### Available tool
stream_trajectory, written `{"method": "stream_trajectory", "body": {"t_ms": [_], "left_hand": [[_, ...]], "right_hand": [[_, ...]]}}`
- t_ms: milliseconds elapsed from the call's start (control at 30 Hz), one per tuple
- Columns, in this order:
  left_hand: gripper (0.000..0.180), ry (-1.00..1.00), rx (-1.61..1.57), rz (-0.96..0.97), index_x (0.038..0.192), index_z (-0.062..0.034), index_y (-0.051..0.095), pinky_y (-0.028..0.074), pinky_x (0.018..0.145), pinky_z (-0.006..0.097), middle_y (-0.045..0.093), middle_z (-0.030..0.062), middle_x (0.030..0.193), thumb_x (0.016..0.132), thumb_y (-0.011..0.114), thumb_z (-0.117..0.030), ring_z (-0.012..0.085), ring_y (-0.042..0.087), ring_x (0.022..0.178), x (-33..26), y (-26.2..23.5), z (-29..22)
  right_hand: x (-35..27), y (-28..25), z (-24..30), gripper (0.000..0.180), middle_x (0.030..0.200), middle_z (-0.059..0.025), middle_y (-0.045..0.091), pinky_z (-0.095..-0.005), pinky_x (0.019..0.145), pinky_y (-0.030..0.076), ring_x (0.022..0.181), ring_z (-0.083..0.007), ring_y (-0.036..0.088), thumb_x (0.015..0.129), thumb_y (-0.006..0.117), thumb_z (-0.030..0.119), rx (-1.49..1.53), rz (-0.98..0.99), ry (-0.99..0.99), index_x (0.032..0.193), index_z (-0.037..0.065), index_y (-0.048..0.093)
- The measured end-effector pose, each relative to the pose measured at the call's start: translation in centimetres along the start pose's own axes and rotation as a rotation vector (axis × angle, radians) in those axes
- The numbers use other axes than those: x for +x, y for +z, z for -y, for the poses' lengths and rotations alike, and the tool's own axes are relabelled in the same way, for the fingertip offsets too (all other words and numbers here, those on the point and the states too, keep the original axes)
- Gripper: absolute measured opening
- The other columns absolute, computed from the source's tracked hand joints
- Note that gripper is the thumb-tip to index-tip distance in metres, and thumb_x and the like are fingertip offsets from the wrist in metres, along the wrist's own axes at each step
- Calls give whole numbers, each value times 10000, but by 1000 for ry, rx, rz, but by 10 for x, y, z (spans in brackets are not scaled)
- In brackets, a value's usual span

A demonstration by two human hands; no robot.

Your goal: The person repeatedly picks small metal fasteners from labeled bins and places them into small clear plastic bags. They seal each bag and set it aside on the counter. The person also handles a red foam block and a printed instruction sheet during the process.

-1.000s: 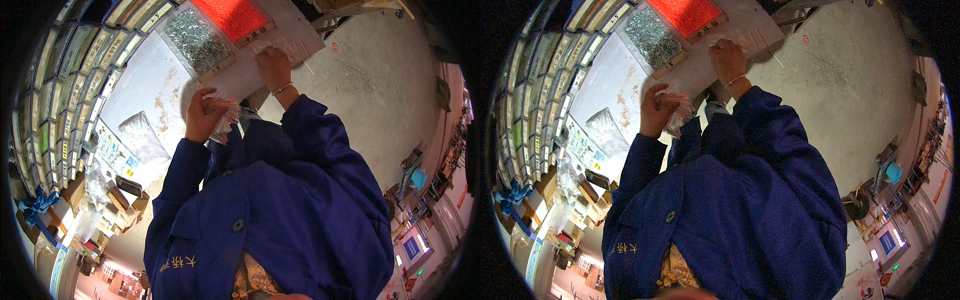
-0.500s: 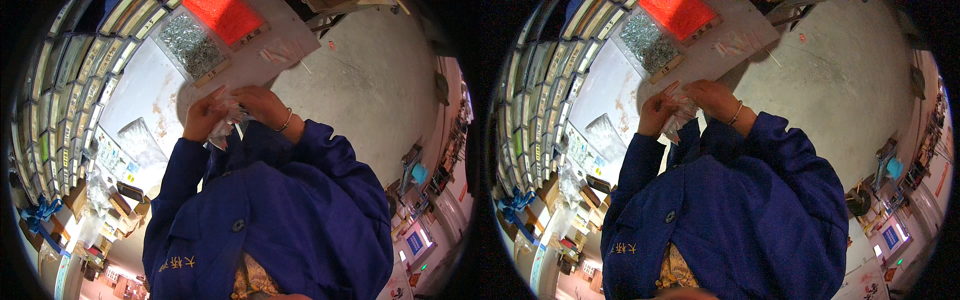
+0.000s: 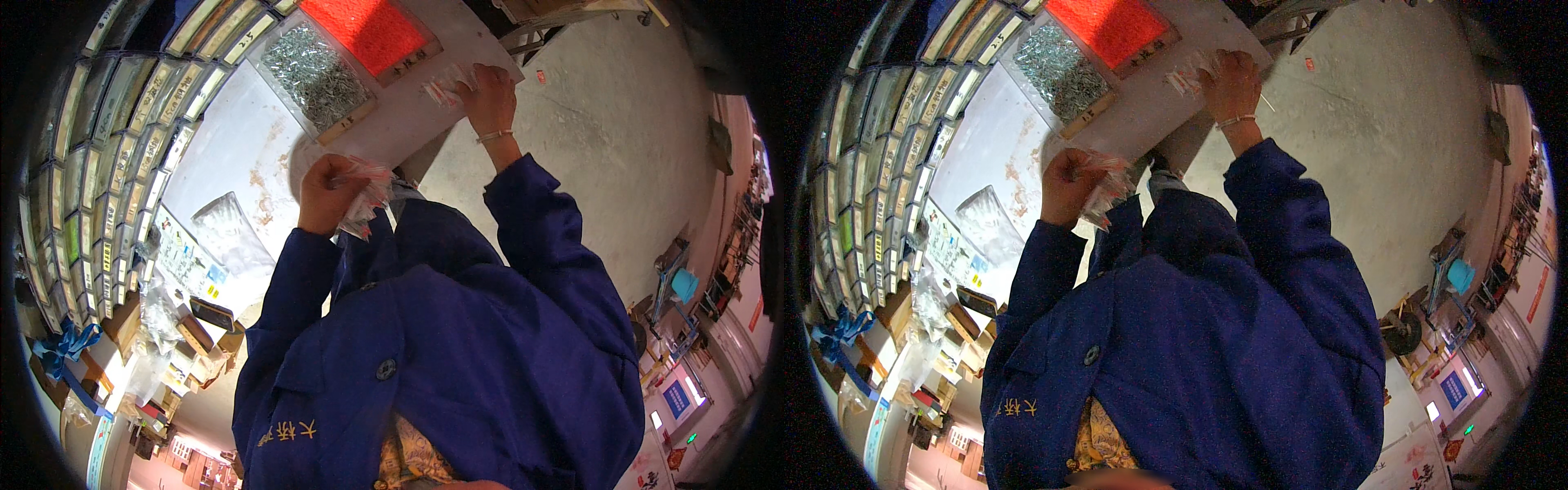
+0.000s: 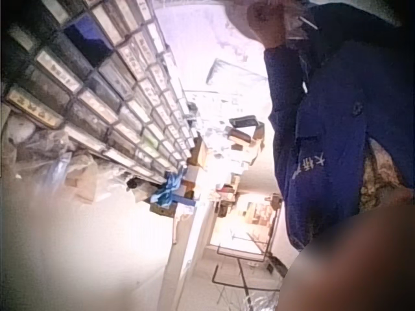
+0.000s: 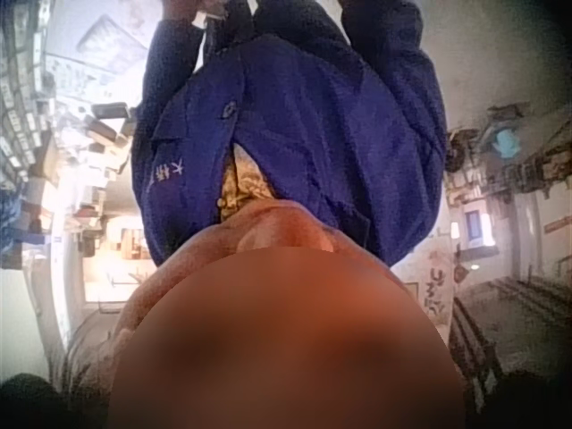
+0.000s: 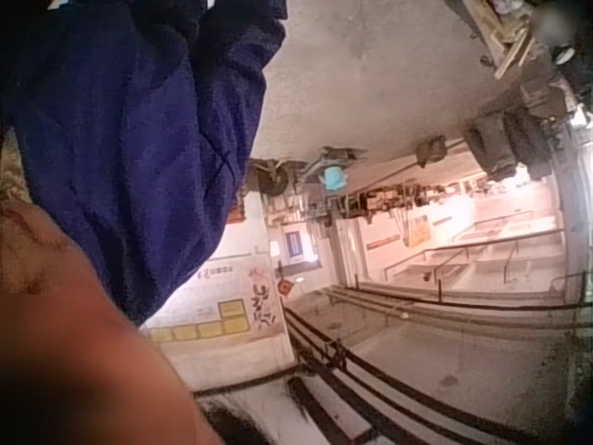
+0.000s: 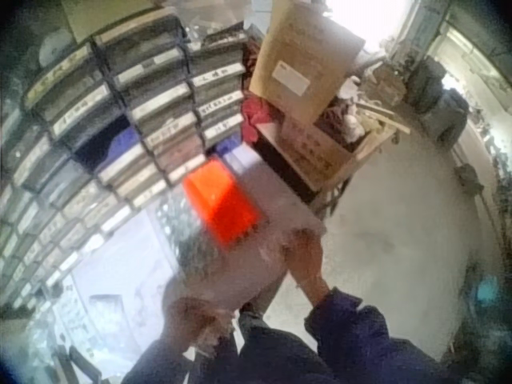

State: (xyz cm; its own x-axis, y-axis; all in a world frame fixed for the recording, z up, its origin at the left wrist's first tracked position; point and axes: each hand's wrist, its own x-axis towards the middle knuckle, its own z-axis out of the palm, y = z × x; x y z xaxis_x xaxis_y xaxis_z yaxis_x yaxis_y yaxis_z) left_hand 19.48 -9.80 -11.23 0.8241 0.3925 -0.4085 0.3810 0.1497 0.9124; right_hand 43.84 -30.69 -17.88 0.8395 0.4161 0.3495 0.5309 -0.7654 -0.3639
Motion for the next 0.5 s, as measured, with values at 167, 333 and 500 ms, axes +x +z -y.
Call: {"method": "stream_trajectory", "body": {"t_ms": [167,333,500], "left_hand": [[267,-62,-34,10,1018,2,659,522,842,273,685,77,1033,770,745,50,150,654,931,-4,6,-6],[225,-139,6,93,988,18,666,519,857,277,681,96,1080,780,753,27,153,651,961,-2,3,-4],[167,99,24,143,959,23,667,511,872,282,661,121,1144,809,741,11,145,614,1053,4,12,-4]], "right_hand": [[5,12,-6,271,1009,-135,670,-422,814,512,911,-316,630,764,747,221,-40,11,9,983,68,707],[0,-10,21,169,946,-111,663,-418,759,518,853,-317,639,810,690,179,453,142,179,937,69,673],[-55,-36,94,139,933,-148,642,-445,722,503,858,-362,629,864,616,157,545,357,-87,973,71,609]]}}
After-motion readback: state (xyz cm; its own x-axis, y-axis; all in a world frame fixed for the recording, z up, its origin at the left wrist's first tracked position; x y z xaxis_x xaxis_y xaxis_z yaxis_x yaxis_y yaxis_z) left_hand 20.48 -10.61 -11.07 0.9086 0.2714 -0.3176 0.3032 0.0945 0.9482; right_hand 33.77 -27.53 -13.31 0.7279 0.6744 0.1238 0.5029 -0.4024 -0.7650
